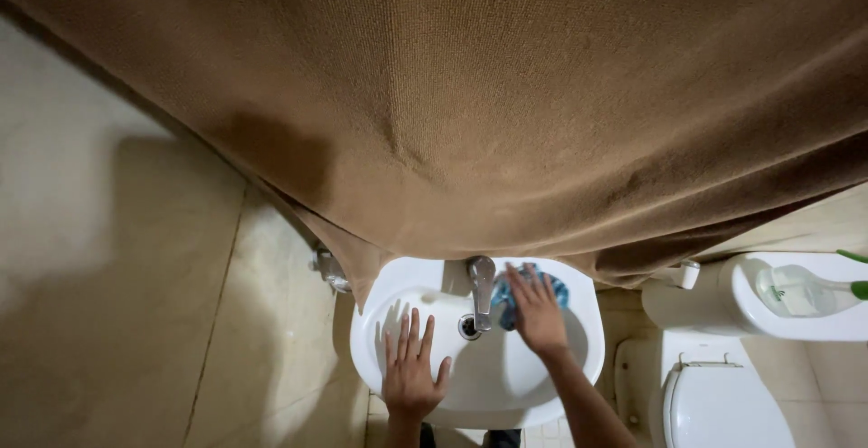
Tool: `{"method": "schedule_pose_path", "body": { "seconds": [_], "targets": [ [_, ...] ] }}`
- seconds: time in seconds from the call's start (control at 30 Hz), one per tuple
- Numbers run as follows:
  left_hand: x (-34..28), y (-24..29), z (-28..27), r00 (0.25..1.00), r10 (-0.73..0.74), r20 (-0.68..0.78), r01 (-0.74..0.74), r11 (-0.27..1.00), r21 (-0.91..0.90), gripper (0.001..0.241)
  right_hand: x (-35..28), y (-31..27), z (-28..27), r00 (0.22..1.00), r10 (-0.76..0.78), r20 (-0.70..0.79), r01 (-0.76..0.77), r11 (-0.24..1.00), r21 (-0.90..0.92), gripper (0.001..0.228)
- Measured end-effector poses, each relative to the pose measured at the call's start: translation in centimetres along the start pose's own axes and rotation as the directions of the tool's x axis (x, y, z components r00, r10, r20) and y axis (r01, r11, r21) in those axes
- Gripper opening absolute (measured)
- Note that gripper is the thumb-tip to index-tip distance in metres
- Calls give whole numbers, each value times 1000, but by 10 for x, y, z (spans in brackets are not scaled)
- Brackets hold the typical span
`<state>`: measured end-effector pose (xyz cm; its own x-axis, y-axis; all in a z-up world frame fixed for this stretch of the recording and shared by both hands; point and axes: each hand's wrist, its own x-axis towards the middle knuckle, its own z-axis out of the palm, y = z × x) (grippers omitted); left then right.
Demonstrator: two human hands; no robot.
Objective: The person cleans a bathroom using a blue cloth. They wipe the shower wall and faucet, then move to the sink to clean the basin and faucet. Finally, they wipe the floor tiles around the toilet.
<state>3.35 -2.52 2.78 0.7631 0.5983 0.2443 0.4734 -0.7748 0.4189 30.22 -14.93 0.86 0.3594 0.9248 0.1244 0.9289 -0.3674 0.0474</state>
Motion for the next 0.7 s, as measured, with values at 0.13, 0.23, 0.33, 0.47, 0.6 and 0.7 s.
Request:
{"method": "schedule_pose_path", "body": {
  "seconds": [0.13, 0.23, 0.33, 0.47, 0.6, 0.7],
  "targets": [
    [-2, -2, -2, 1000, -20, -18, 20, 1000, -8, 81, -11, 27, -16, 981, 192, -27, -186, 973, 134, 56],
    [-3, -4, 3, 1000, -5, -3, 5, 999, -52, 80, -13, 30, -2, 979, 198, -55, -192, 976, 102, 57],
    [-4, -3, 3, 1000, 12, -24, -12, 1000, -16, 81, -7, 14, 14, 956, 293, -12, -292, 955, 56, 54],
    [-4, -3, 4, 999, 6, -47, -7, 1000, -17, 79, 5, -30, 6, 956, 273, -106, -263, 960, 99, 59],
    [-5, -2, 0, 999, -22, 27, 24, 999, -43, 81, 6, -46, 2, 977, 211, -13, -193, 917, 348, 69],
    [-5, -3, 1, 999, 25, -34, -25, 1000, -8, 80, 2, -22, 8, 997, 78, 17, -80, 982, 174, 61]
  ]
}}
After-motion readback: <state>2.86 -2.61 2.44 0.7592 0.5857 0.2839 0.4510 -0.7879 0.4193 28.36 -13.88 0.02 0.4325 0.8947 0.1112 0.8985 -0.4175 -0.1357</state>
